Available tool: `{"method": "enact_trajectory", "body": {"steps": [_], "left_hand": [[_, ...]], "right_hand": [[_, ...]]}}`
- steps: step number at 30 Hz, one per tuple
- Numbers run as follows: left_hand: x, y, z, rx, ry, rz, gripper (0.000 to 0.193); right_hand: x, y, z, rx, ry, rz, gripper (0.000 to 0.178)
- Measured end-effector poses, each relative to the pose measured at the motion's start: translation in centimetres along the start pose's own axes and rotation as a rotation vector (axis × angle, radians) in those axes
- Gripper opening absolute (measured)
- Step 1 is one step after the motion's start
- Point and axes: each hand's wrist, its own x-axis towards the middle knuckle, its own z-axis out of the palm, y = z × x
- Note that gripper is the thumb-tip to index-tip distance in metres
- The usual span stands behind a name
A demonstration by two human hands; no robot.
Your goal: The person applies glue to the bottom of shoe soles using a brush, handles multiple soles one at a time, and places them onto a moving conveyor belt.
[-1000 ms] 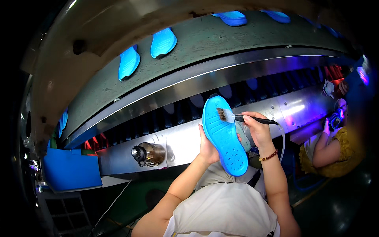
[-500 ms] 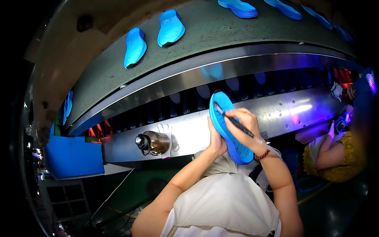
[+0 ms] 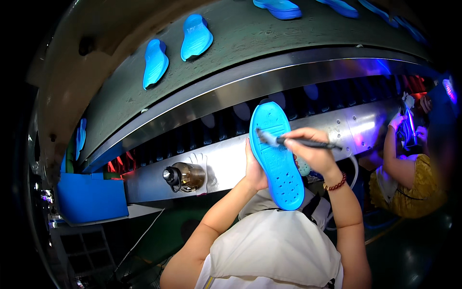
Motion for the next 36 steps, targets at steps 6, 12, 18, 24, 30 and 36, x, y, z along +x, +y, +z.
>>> {"method": "enact_trajectory", "body": {"steps": [6, 12, 18, 24, 30, 36], "left_hand": [[-0.4, 0.1, 0.6, 0.103, 0.076, 0.074, 0.091], [-0.1, 0.5, 1.1, 0.153, 0.168, 0.192, 0.091], [0.5, 1.2, 1.5, 0.203, 0.06, 0.307, 0.091], [0.3, 2.3, 1.3, 0.063, -0.104, 0.349, 0.104], [0.5, 3.7, 1.4, 0.009, -0.143, 0.518, 0.099], [0.6, 4.6, 1.7, 0.065, -0.092, 0.513, 0.1]], "right_hand": [[-1.4, -0.9, -1.0, 0.215, -0.188, 0.004, 0.016], [-1.8, -0.9, -0.8, -0.055, -0.353, -0.268, 0.02], [-1.8, -0.5, -1.5, -0.041, -0.123, -0.201, 0.016], [-2.2, -1.5, -1.5, -0.004, -0.216, -0.304, 0.018], [-3.2, -1.5, -1.5, -0.104, -0.423, -0.301, 0.023], [-3.6, -0.8, -1.6, -0.159, -0.267, -0.248, 0.021]]}}
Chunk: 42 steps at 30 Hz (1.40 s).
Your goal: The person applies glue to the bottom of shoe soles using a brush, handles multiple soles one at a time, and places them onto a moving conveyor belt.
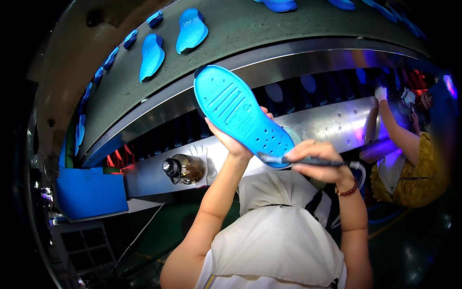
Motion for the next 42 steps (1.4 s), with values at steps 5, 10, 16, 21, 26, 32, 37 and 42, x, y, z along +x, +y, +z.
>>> {"method": "enact_trajectory", "body": {"steps": [5, 10, 16, 21, 26, 32, 37, 42], "left_hand": [[-0.1, 1.1, -0.2, 0.014, -0.047, -0.009, 0.102], [0.1, 1.5, 0.4, 0.095, -0.049, -0.033, 0.104], [0.0, 2.0, 1.4, -0.026, -0.115, -0.056, 0.097], [-2.2, -1.3, 1.7, -0.043, -0.297, -0.025, 0.076], [-1.4, 0.7, -3.3, 0.153, -0.228, -0.184, 0.058], [-0.2, 3.0, -0.9, 0.302, -0.226, -0.561, 0.054], [-0.6, 3.8, 1.0, 0.426, -0.161, -0.802, 0.059], [-0.3, 3.8, 1.2, 0.717, -0.248, -0.882, 0.06]], "right_hand": [[-0.5, -0.3, -0.8, 0.316, -0.091, 0.095, 0.018], [-0.2, 0.2, 0.1, 0.086, -0.111, 0.031, 0.019], [-1.0, 3.1, 0.7, 0.621, 0.134, 0.316, 0.016], [0.6, 1.1, 3.4, 1.019, 0.29, 0.314, 0.013], [0.6, -1.5, 0.7, 0.215, -0.124, 0.229, 0.019], [1.6, -1.4, 0.6, -0.038, -0.16, -0.049, 0.019], [1.8, -2.7, -1.2, 0.043, -0.472, -0.048, 0.02], [1.9, -1.8, -1.9, -0.026, -0.422, -0.016, 0.016]]}}
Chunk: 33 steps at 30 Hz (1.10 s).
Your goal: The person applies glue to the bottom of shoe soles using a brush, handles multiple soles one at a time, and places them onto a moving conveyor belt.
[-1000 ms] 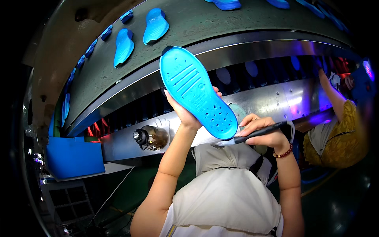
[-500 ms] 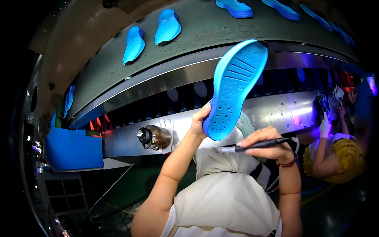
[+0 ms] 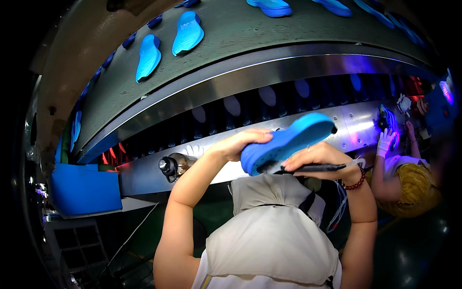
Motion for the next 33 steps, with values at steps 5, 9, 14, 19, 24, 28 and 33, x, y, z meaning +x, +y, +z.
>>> {"method": "enact_trajectory", "body": {"steps": [5, 9, 14, 19, 24, 28, 33], "left_hand": [[-1.1, 0.4, -0.1, -0.07, 0.014, -0.111, 0.062], [-1.0, 0.1, -0.7, 0.036, 0.086, -0.069, 0.068], [-1.9, -1.5, -2.2, -0.178, 0.156, 0.015, 0.066], [-3.2, -0.7, -2.2, -0.053, 0.188, 0.123, 0.063], [-1.1, -4.6, -5.8, -0.63, -0.065, 0.456, 0.083], [4.2, -6.5, -0.5, -0.698, -0.073, 0.583, 0.093], [4.5, -7.1, 1.1, -0.701, 0.171, 0.452, 0.095]], "right_hand": [[-0.7, -0.8, -1.0, -0.023, -0.014, 0.024, 0.017], [-1.3, 0.5, -0.2, -0.051, 0.04, 0.043, 0.017], [-1.6, 0.1, -0.6, 0.048, 0.215, 0.018, 0.021], [-2.7, 0.9, 0.5, -0.019, 0.204, 0.08, 0.019], [-2.0, -1.5, 1.6, 0.136, 0.385, 0.075, 0.019], [-0.6, 1.4, 2.6, 0.127, 0.54, 0.351, 0.016], [1.4, 3.3, 3.5, 0.156, 0.668, 0.268, 0.015]]}}
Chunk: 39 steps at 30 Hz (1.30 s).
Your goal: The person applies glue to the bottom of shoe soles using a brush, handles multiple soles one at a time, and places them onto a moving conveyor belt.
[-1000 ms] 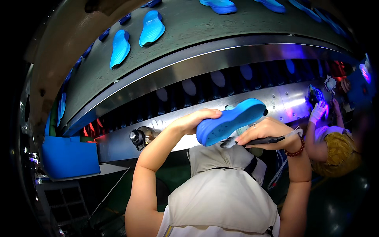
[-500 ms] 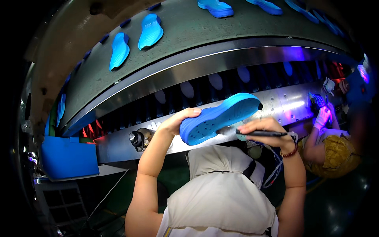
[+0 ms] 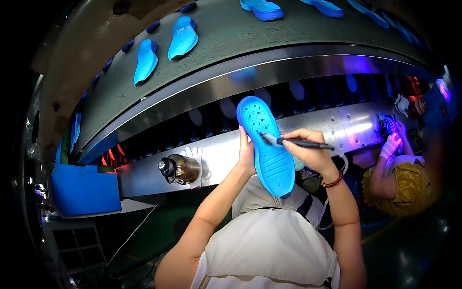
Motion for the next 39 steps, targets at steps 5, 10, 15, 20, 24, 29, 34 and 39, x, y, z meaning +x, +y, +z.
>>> {"method": "enact_trajectory", "body": {"steps": [5, 10, 15, 20, 24, 29, 34, 39], "left_hand": [[-0.4, 1.1, -1.7, -0.055, 0.008, 0.175, 0.09], [-1.6, 1.0, 0.2, -0.122, -0.088, 0.186, 0.085], [-1.1, 1.3, 1.3, -0.155, -0.165, 0.251, 0.084], [-2.1, 3.3, 0.7, -0.118, 0.022, 0.338, 0.087], [-1.5, 4.4, 0.3, -0.089, -0.075, 0.364, 0.09], [-1.4, 6.0, 0.7, -0.05, -0.076, 0.342, 0.09], [-0.9, 7.2, 1.5, -0.013, -0.146, 0.365, 0.089], [-0.9, 8.5, 4.3, -0.034, -0.088, 0.351, 0.084]], "right_hand": [[-3.7, -1.8, 2.7, -0.613, -0.208, -0.596, 0.006], [-2.3, -3.6, 0.1, -0.169, -0.312, -0.296, 0.016], [-1.9, -3.1, 1.5, -0.173, -0.238, -0.35, 0.016], [-2.3, -3.0, 0.4, -0.015, -0.186, -0.151, 0.016], [-3.0, -2.6, 0.9, -0.083, -0.404, -0.358, 0.02], [-3.0, -2.1, -0.7, 0.197, -0.201, 0.066, 0.021], [-2.1, -1.6, -0.7, -0.026, -0.507, -0.34, 0.024], [-0.9, 0.4, -0.4, 0.461, -0.227, -0.004, 0.016]]}}
